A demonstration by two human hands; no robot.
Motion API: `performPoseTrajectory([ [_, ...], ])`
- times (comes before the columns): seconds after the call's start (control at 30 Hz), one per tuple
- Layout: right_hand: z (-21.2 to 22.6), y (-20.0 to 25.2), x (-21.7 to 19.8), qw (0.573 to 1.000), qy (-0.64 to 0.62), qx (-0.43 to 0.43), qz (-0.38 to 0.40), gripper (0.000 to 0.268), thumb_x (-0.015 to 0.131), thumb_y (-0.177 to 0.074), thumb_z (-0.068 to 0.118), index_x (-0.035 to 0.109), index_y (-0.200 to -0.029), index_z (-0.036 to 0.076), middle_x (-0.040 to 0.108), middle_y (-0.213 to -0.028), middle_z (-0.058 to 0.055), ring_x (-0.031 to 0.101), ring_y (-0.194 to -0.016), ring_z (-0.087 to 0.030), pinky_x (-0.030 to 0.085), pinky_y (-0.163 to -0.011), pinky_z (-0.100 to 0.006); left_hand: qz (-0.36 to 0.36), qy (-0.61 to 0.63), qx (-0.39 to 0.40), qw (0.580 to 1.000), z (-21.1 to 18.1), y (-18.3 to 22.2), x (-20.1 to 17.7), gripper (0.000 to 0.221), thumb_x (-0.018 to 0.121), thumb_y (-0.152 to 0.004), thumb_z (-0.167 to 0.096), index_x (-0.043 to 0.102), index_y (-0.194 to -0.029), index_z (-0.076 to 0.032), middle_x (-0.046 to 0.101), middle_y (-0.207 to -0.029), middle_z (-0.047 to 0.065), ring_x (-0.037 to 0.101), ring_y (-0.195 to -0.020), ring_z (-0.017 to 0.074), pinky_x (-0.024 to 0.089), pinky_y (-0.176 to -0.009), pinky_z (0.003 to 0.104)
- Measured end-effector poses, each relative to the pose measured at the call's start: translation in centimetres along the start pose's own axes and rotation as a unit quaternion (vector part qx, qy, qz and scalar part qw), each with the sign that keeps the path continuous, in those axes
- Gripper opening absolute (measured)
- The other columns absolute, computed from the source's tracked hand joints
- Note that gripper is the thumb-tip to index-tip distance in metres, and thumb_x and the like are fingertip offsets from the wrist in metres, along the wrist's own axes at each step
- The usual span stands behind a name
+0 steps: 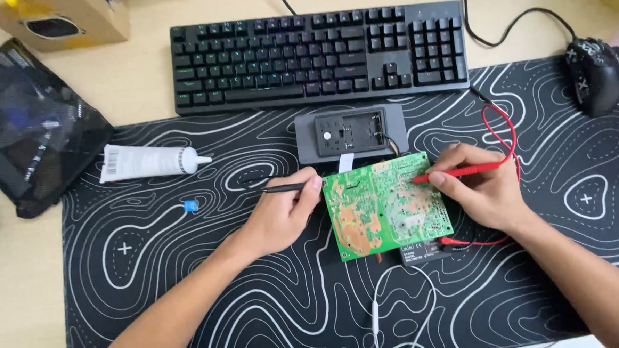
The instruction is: Using multimeter probes to test electrical components and traces on a printed circuit board.
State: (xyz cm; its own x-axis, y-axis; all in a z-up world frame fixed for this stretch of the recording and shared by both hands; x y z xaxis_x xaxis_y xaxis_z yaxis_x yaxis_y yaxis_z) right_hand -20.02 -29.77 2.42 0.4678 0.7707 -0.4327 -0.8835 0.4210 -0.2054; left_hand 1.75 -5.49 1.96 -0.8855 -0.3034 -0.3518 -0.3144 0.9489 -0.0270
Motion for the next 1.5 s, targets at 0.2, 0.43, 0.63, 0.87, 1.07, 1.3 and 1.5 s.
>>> performPoseTrajectory([
  [0.2, -0.5, -0.2, -0.7, 0.998, -0.047, -0.027, -0.013, 0.014, 0.072, -0.11, 0.006, 0.066, -0.097, 0.003, 0.07, -0.087, -0.011, 0.067, -0.08, -0.023, 0.058, -0.083, -0.035, 0.006, -0.007, 0.002, 1.0, 0.1, 0.0, 0.1, 0.041, 0.038, -0.125, -0.029, 0.048, -0.09, -0.012, 0.042, -0.072, -0.002, 0.035, -0.064, 0.0128, 0.035, -0.062, 0.035],
  [0.43, 0.4, 0.5, -0.2, 0.997, -0.045, -0.055, -0.025, 0.016, 0.072, -0.11, 0.003, 0.064, -0.098, -0.002, 0.067, -0.087, -0.015, 0.067, -0.079, -0.025, 0.057, -0.082, -0.037, 0.006, -0.017, -0.006, 1.0, -0.1, 0.4, 0.4, 0.04, 0.038, -0.125, -0.031, 0.048, -0.091, -0.011, 0.045, -0.074, -0.002, 0.038, -0.064, 0.0144, 0.036, -0.064, 0.037],
  [0.63, 0.0, 0.2, -0.5, 0.996, -0.024, -0.083, -0.032, 0.009, 0.08, -0.103, 0.0, 0.076, -0.096, -0.004, 0.075, -0.083, -0.019, 0.073, -0.071, -0.032, 0.056, -0.073, -0.04, -0.015, -0.001, -0.003, 1.0, 1.3, -0.1, 0.5, 0.042, 0.041, -0.123, -0.023, 0.059, -0.087, -0.013, 0.061, -0.059, 0.013, 0.058, -0.055, 0.0248, 0.053, -0.056, 0.037],
  [0.87, 1.3, 0.4, -0.1, 0.991, 0.022, -0.127, -0.024, 0.013, 0.073, -0.108, 0.005, 0.068, -0.099, -0.003, 0.074, -0.092, -0.018, 0.071, -0.081, -0.027, 0.06, -0.083, -0.038, -0.003, 0.017, -0.02, 1.0, -0.2, 0.2, 0.1, 0.042, 0.038, -0.124, -0.033, 0.055, -0.092, -0.012, 0.056, -0.075, 0.0, 0.054, -0.067, 0.0145, 0.046, -0.067, 0.033],
  [1.07, 1.4, 0.6, -0.1, 0.989, 0.056, -0.136, -0.02, 0.012, 0.075, -0.108, 0.009, 0.07, -0.103, -0.001, 0.077, -0.1, -0.016, 0.076, -0.093, -0.03, 0.064, -0.094, -0.041, 0.017, 0.144, -0.121, 0.982, 0.0, 0.0, 0.2, 0.037, 0.049, -0.119, -0.027, 0.062, -0.093, -0.004, 0.074, -0.081, 0.016, 0.077, -0.062, 0.0224, 0.063, -0.034, 0.03],
  [1.3, 1.4, 0.1, -0.1, 0.991, 0.048, -0.125, -0.014, 0.008, 0.074, -0.108, 0.008, 0.072, -0.105, 0.0, 0.078, -0.102, -0.014, 0.077, -0.095, -0.028, 0.064, -0.094, -0.038, 0.031, 0.204, -0.183, 0.961, -0.6, -0.3, 0.6, 0.036, 0.049, -0.12, -0.028, 0.063, -0.1, -0.001, 0.071, -0.083, 0.021, 0.082, -0.07, 0.029, 0.075, -0.043, 0.039],
  [1.5, 3.5, -0.1, 0.2, 0.982, 0.075, -0.173, 0.011, 0.01, 0.074, -0.106, 0.008, 0.073, -0.107, -0.001, 0.079, -0.101, -0.014, 0.075, -0.093, -0.029, 0.065, -0.097, -0.041, 0.034, 0.2, -0.226, 0.953, -0.8, -0.6, 0.1, 0.041, 0.055, -0.117, -0.032, 0.068, -0.093, 0.0, 0.073, -0.083, 0.02, 0.079, -0.069, 0.027, 0.075, -0.046, 0.042],
])
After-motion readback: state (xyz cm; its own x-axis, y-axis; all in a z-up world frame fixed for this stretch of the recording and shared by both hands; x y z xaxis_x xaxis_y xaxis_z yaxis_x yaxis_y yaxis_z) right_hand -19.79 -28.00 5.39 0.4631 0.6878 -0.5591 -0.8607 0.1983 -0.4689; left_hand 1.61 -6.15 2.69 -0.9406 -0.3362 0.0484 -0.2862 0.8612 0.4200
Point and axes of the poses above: each hand's wrist, its own y-axis away from the middle knuckle, its own x-axis out of the palm, z = x × y, the point moved 6 cm from there along -y, towards the middle knuckle
